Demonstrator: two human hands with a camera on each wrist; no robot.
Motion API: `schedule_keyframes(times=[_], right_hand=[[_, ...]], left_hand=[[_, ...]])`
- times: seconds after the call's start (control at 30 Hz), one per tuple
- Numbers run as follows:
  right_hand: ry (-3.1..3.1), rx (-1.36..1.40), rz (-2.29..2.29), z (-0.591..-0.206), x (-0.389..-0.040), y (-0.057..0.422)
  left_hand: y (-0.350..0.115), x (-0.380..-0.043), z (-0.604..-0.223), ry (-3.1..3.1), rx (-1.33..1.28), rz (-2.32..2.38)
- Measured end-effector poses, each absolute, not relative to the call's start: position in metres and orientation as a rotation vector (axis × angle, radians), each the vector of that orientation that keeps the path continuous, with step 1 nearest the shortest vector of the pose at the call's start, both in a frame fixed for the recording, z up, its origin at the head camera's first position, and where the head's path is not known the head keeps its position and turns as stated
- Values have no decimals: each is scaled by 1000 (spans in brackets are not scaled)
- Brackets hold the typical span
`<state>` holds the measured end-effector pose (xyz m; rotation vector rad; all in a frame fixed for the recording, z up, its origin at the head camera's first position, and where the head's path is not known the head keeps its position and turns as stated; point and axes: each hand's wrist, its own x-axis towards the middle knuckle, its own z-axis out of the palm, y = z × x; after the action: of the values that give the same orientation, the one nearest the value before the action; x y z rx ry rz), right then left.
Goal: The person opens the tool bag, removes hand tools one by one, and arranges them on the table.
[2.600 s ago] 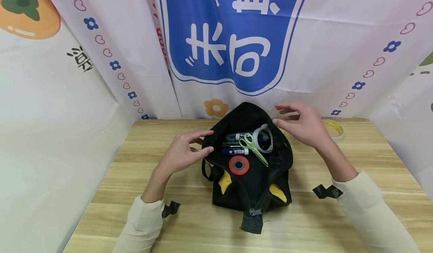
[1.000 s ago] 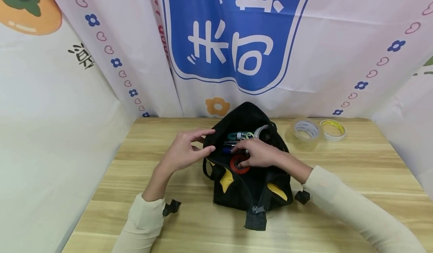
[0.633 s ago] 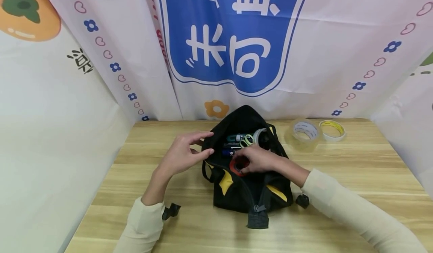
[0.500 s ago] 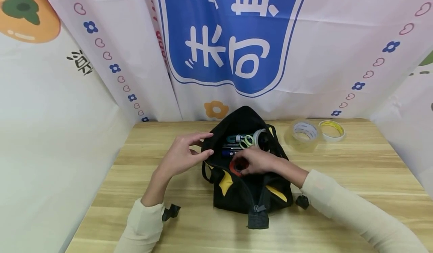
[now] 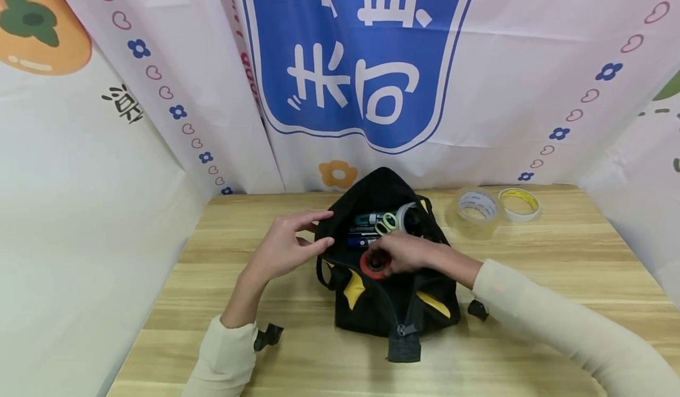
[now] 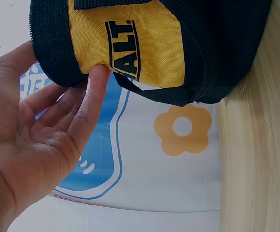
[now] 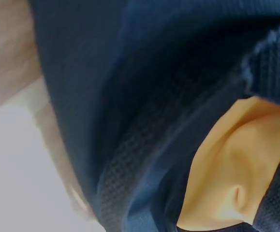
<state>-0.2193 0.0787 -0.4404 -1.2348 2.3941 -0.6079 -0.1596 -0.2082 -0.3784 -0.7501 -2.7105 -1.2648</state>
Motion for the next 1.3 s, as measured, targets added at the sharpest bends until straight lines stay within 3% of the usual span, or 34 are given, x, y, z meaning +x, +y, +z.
schedule_keyframes(times=[0.57, 1.3], right_hand=[[2368, -1277, -604, -442, -221, 80], [2504, -1290, -875, -381, -210, 114]], left_hand=[[-208, -159, -383, -2698, -744, -1294], [-206, -161, -380, -2688, -769, -1300]])
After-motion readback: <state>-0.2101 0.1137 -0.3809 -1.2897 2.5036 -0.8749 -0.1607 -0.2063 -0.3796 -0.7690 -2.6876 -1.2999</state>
